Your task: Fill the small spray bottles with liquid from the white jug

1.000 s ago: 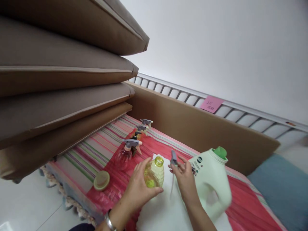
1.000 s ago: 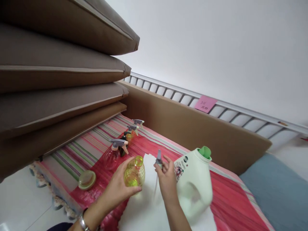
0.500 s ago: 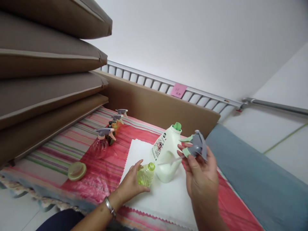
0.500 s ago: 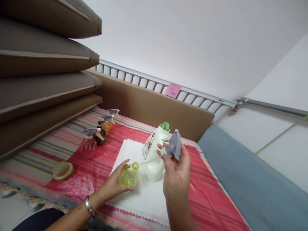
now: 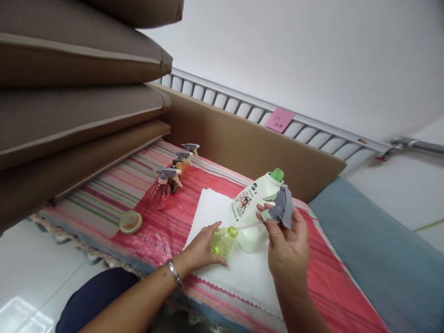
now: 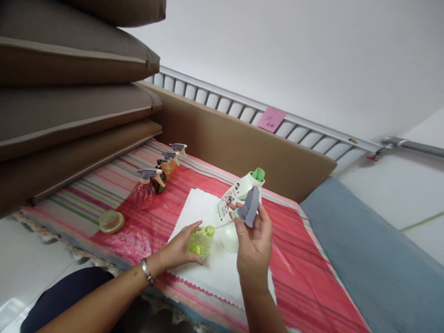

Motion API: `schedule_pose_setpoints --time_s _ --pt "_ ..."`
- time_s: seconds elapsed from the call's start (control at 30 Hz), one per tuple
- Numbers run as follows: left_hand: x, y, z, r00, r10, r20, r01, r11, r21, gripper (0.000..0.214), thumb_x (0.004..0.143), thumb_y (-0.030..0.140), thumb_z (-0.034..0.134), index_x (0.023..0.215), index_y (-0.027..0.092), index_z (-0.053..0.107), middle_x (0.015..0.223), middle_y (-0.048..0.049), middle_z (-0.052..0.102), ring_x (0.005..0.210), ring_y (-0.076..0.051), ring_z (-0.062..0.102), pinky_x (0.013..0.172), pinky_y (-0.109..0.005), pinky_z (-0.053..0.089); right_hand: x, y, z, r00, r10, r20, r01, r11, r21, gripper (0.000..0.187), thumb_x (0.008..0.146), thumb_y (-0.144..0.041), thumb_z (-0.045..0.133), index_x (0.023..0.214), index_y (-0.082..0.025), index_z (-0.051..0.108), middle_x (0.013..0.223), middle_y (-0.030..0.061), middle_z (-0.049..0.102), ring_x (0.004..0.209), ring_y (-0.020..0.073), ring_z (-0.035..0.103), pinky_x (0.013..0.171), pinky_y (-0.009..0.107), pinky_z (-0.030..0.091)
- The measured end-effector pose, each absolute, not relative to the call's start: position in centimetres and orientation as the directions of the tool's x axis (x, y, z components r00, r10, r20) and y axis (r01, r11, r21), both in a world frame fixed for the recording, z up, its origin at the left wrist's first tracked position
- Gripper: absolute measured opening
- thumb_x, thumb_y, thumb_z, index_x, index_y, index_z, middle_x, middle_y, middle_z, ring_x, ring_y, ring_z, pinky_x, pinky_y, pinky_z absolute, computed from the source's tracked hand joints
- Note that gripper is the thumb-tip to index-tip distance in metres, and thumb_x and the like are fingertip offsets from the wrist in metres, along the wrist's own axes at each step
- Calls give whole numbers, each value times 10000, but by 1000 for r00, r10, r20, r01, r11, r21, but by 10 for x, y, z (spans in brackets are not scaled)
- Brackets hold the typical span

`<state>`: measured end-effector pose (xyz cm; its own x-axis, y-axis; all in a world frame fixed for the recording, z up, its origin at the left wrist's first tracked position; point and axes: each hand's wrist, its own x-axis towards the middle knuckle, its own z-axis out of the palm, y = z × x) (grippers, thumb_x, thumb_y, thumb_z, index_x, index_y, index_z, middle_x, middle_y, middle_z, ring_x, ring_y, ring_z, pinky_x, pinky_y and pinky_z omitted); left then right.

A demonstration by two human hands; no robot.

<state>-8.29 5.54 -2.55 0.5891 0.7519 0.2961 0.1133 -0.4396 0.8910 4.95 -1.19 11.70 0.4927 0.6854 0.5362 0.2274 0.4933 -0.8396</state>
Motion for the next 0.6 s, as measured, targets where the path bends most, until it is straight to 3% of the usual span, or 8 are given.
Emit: schedule_pose_setpoints --time_s 0.13,0.37,0.6 --pt "-88 58 -19 616 743 263 98 -403 910 1012 483 469 801 1335 147 361 1351 -174 443 1242 -291 405 1050 -416 301 46 -14 116 490 709 508 222 462 -859 480 766 -232 627 1212 -248 449 1105 72 587 1034 249 579 959 569 378" --pt "-100 65 -4 643 747 170 -12 -212 977 640 744 474 601 1287 182 431 1339 -115 479 1222 -233 449 1030 -381 344 39 -20 137 528 624 576 288 507 -813 431 758 -200 614 1168 -246 492 1054 45 577 992 228 589 943 550 402" --pt "-99 74 -10 639 749 175 -46 -189 981 500 750 446 606 1195 227 535 1269 -70 544 1188 -211 475 1006 -374 366 34 -13 128 470 682 561 263 499 -826 459 769 -201 612 1197 -254 453 1082 57 586 1005 231 593 942 531 412"
